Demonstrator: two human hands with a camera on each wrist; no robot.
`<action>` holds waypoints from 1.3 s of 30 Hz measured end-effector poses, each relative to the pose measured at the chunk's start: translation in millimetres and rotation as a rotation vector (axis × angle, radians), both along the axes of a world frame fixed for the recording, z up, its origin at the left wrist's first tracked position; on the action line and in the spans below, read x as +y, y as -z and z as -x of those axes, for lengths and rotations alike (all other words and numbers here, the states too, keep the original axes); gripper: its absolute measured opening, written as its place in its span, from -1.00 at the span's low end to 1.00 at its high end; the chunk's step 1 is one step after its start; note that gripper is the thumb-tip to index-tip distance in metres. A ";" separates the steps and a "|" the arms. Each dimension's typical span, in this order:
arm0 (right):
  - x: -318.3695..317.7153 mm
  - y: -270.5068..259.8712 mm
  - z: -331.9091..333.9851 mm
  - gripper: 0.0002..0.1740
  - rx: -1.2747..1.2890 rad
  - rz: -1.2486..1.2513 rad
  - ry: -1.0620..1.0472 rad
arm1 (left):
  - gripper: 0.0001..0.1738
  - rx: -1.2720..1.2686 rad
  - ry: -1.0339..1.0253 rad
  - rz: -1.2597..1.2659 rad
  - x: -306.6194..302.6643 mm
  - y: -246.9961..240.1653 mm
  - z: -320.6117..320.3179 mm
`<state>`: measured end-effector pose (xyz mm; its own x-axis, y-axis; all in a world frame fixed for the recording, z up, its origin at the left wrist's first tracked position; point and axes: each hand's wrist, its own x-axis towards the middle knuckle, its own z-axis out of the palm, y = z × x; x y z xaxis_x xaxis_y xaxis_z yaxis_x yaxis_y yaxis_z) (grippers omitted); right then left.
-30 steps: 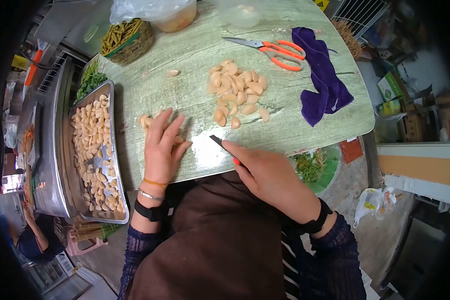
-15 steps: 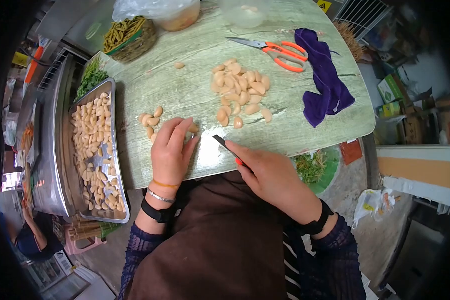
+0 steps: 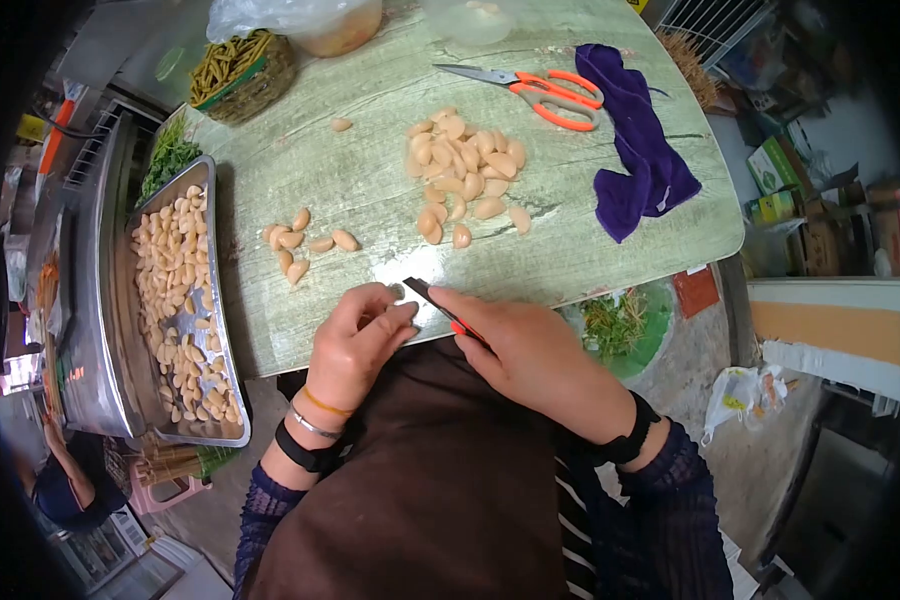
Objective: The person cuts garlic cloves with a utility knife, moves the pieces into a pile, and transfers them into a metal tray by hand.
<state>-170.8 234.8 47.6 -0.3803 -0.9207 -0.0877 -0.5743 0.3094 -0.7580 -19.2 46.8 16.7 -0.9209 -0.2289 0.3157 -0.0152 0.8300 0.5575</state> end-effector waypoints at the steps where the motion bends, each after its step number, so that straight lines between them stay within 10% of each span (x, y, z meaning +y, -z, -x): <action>1: 0.4 0.3 -0.3 -0.38 -0.001 -0.006 -0.005 | -0.68 0.021 0.007 0.003 0.2 2.8 -0.4; 39: -2.8 0.2 -13.9 -0.40 0.240 -0.001 -0.135 | -0.71 0.255 0.055 0.060 -9.8 24.1 -5.1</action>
